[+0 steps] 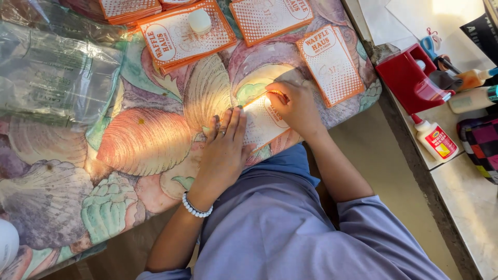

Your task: The person applies glue from a bottle to the edges of paper sheets and folds them to form envelopes.

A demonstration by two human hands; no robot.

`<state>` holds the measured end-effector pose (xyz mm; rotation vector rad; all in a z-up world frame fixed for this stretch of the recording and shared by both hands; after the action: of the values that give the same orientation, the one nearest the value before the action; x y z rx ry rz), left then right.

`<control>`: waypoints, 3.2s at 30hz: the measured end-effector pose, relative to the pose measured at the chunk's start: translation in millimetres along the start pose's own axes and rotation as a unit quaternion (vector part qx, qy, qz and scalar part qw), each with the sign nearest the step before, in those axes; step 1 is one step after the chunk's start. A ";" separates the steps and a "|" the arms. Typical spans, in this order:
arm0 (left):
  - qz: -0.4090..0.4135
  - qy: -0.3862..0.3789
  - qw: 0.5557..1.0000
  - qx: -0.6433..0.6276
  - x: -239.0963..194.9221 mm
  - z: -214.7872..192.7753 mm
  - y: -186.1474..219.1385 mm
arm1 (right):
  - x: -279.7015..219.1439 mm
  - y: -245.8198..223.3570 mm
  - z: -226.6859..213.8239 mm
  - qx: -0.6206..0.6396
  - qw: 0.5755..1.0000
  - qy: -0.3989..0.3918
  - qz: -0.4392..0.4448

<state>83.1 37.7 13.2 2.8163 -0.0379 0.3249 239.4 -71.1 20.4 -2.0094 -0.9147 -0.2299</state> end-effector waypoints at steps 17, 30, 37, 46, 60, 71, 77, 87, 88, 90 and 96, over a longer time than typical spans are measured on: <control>0.020 -0.080 0.997 0.005 -11.7 42.3 -14.3 | -51.1 -39.1 54.8 -0.154 0.959 -0.210 -0.110; -0.007 -0.020 1.000 0.023 -45.1 18.9 -35.4 | -34.0 12.1 4.6 -0.253 0.952 -0.142 -0.097; 0.001 -0.016 0.998 0.064 -34.6 2.8 -23.0 | -38.3 -0.8 -12.0 -0.246 0.950 -0.182 -0.068; -0.109 0.123 0.982 0.088 -24.4 -7.8 24.4 | -131.7 -11.9 -7.8 0.029 0.959 -0.184 0.211; -0.165 -0.049 0.955 -0.241 55.7 41.9 -18.2 | -81.7 45.5 -96.4 -0.007 0.983 -0.122 0.139; -0.226 -0.171 0.801 -0.528 164.1 70.1 47.2 | -13.2 112.4 -128.5 -0.170 0.962 -0.023 0.210; -0.347 -0.077 0.734 -0.579 190.9 119.7 38.1 | 4.1 126.3 -104.5 -0.184 0.950 -0.085 0.236; -0.325 -0.037 0.816 -0.477 194.6 146.8 21.0 | -14.0 109.8 -100.0 0.176 0.918 0.032 0.354; -0.325 -0.038 0.816 -0.477 192.0 146.4 20.8 | -17.1 112.6 -96.5 0.175 0.918 0.032 0.354; -0.315 0.002 0.805 -0.504 187.5 140.3 18.2 | -22.1 116.7 -87.4 0.279 0.895 0.063 0.343; -0.243 0.155 0.735 -0.614 167.4 68.7 9.0 | -6.5 75.1 -84.7 0.397 0.900 0.110 0.141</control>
<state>260.6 9.8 -9.9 1.3428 0.3996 0.4157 301.1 -166.2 18.0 -1.2880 -0.4448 0.0783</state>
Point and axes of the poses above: each hand's wrist, its own x-axis towards the middle knuckle, its own z-axis out of the palm, y = z × x, the point moved 9 cm from there along x, towards the middle knuckle, and after that the axes turned 6 degrees about x, right-handed, at the moved point
